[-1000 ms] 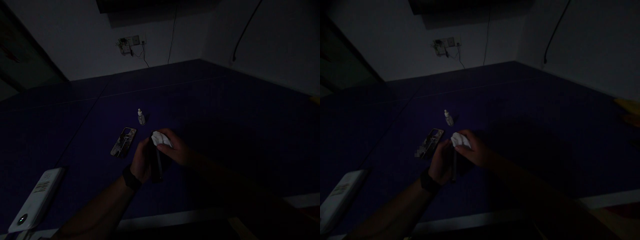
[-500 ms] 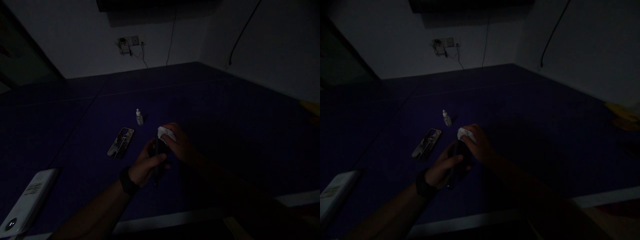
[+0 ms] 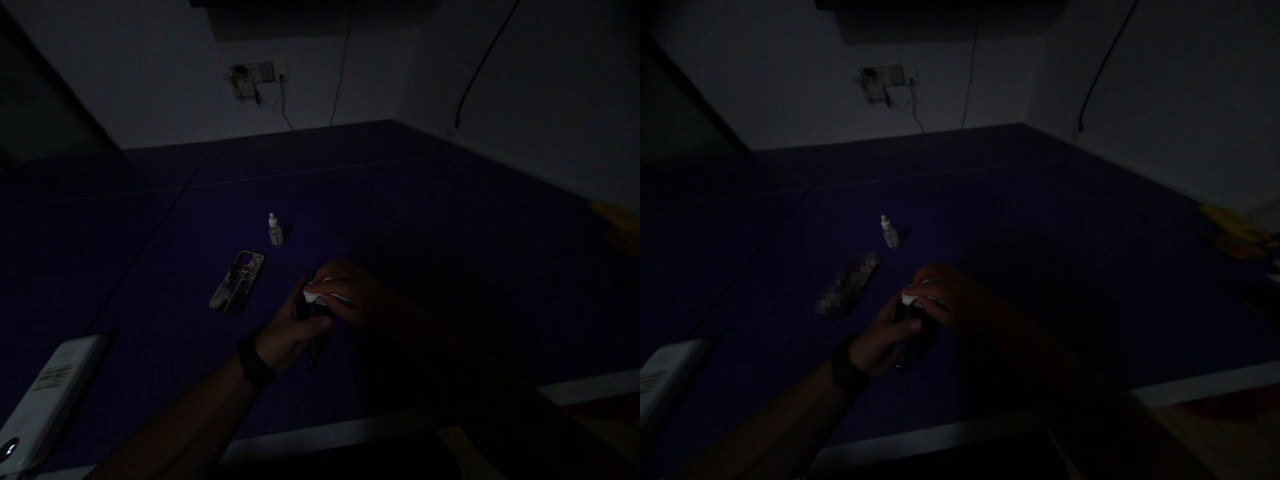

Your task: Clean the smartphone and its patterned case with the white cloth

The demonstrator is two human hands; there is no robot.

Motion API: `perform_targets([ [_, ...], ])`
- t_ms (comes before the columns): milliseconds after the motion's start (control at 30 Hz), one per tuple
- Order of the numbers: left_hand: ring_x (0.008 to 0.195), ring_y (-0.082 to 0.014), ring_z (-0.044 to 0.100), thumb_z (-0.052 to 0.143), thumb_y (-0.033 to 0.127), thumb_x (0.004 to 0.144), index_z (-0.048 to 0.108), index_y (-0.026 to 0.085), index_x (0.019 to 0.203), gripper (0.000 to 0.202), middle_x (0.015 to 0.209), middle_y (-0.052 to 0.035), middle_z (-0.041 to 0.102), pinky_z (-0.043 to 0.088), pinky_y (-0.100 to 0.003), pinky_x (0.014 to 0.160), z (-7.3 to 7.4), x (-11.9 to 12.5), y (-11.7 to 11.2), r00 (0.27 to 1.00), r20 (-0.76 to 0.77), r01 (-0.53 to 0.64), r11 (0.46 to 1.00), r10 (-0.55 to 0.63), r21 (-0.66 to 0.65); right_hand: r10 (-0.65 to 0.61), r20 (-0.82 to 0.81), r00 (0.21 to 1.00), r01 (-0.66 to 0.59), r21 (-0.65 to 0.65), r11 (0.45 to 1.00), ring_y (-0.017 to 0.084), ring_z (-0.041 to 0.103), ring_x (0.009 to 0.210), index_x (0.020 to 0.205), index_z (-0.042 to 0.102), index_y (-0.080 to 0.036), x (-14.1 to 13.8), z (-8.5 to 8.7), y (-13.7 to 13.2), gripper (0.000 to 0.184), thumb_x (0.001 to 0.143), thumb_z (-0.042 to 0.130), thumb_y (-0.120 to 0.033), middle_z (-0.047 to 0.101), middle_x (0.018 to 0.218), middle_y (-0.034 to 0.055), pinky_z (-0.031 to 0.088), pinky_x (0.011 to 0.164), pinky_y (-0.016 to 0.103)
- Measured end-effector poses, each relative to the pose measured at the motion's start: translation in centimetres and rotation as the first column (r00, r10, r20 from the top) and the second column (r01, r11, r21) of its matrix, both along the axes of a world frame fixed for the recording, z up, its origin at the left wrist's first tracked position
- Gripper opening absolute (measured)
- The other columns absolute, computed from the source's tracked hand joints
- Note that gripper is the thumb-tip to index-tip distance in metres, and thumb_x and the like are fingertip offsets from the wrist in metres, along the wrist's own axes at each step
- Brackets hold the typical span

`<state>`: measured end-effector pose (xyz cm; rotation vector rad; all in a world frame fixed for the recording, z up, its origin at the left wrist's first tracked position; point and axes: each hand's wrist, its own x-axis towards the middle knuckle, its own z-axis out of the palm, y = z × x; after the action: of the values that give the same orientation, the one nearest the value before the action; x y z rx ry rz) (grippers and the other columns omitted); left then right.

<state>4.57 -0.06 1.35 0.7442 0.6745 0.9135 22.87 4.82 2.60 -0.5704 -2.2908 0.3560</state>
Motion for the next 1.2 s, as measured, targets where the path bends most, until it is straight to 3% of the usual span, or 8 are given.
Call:
perform_targets([
  [167,0.138,-0.0317,0.043,0.088,0.017,0.063,0.051,0.027,0.141,0.087,0.142,-0.01,0.054,0.03,-0.047,0.116,-0.2,-0.1,-0.1,0.996,-0.056,0.072,0.986,-0.064,0.152,-0.182,-0.072,0.981,0.184,0.033,0.982,0.02,0.065,0.094,0.119,0.068,-0.025,0.1,-0.7,1.6,0.032,0.096,0.05,-0.013,0.064,0.104,0.008,0.056,0.08,0.035],
  [300,0.137,-0.0348,0.043,0.087,0.017,0.063,0.046,0.031,0.147,0.094,0.137,-0.0105,0.057,0.026,-0.056,0.117,-0.8,-0.3,-0.2,0.996,-0.074,0.07,0.983,-0.059,0.168,-0.2,-0.137,0.97,0.199,-0.019,0.98,0.019,0.065,0.092,0.115,0.07,-0.025,0.1,-0.9,1.5,0.028,0.096,0.051,-0.017,0.065,0.1,0.0061,0.055,0.081,0.033],
  [500,0.136,-0.0345,0.044,0.089,0.016,0.062,0.036,0.033,0.153,0.107,0.142,-0.0114,0.053,0.03,-0.057,0.115,-2.5,-0.8,0.3,0.996,-0.074,0.054,0.987,-0.043,0.154,-0.319,-0.238,0.917,0.29,-0.152,0.945,0.019,0.065,0.092,0.107,0.072,-0.024,0.5,0.2,0.8,0.022,0.097,0.053,-0.025,0.066,0.098,0.0051,0.054,0.083,0.033],
  [733,0.139,-0.0334,0.043,0.086,0.015,0.065,0.04,0.03,0.151,0.099,0.143,-0.0121,0.054,0.025,-0.054,0.118,-1.8,-0.7,0.1,0.995,-0.064,0.087,0.974,-0.075,0.211,-0.169,-0.104,0.98,0.173,0.028,0.984,0.019,0.064,0.094,0.116,0.067,-0.025,0.0,0.4,-0.2,0.028,0.096,0.049,-0.016,0.066,0.103,0.0065,0.054,0.081,0.034],
  [900,0.14,-0.0348,0.041,0.088,0.016,0.063,0.036,0.032,0.152,0.104,0.148,-0.0106,0.049,0.03,-0.052,0.116,-2.7,-0.6,0.2,0.997,-0.062,0.047,0.984,-0.037,0.172,0.033,0.001,0.999,-0.032,0.192,0.981,0.019,0.063,0.092,0.114,0.066,-0.025,0.1,0.3,-1.2,0.028,0.093,0.051,-0.014,0.067,0.1,0.0055,0.054,0.081,0.034],
  [967,0.141,-0.0358,0.039,0.089,0.019,0.064,0.035,0.032,0.153,0.105,0.149,-0.0109,0.048,0.027,-0.055,0.117,-2.9,-0.6,0.3,0.996,-0.068,0.071,0.979,-0.058,0.192,-0.001,0.017,1.0,-0.003,0.197,0.98,0.019,0.062,0.093,0.117,0.065,-0.023,0.3,0.2,-0.8,0.029,0.093,0.05,-0.013,0.066,0.102,0.0067,0.054,0.082,0.034],
  [1067,0.144,-0.036,0.034,0.089,0.024,0.065,0.038,0.032,0.151,0.1,0.152,-0.0108,0.045,0.019,-0.056,0.12,-2.7,-0.6,0.3,0.993,-0.071,0.106,0.957,-0.09,0.27,-0.156,-0.025,0.987,0.158,0.214,0.964,0.02,0.062,0.094,0.12,0.064,-0.021,0.5,-0.2,0.4,0.031,0.094,0.05,-0.01,0.064,0.104,0.0087,0.054,0.083,0.035],
  [1200,0.145,-0.0356,0.032,0.091,0.023,0.061,0.043,0.033,0.148,0.099,0.153,-0.009,0.044,0.017,-0.056,0.12,-2.1,-0.4,0.1,0.992,-0.044,0.126,0.953,-0.118,0.277,-0.185,-0.066,0.98,0.195,0.203,0.96,0.018,0.063,0.091,0.118,0.065,-0.02,0.4,-0.6,1.0,0.031,0.094,0.05,-0.007,0.064,0.101,0.008,0.055,0.08,0.033],
])
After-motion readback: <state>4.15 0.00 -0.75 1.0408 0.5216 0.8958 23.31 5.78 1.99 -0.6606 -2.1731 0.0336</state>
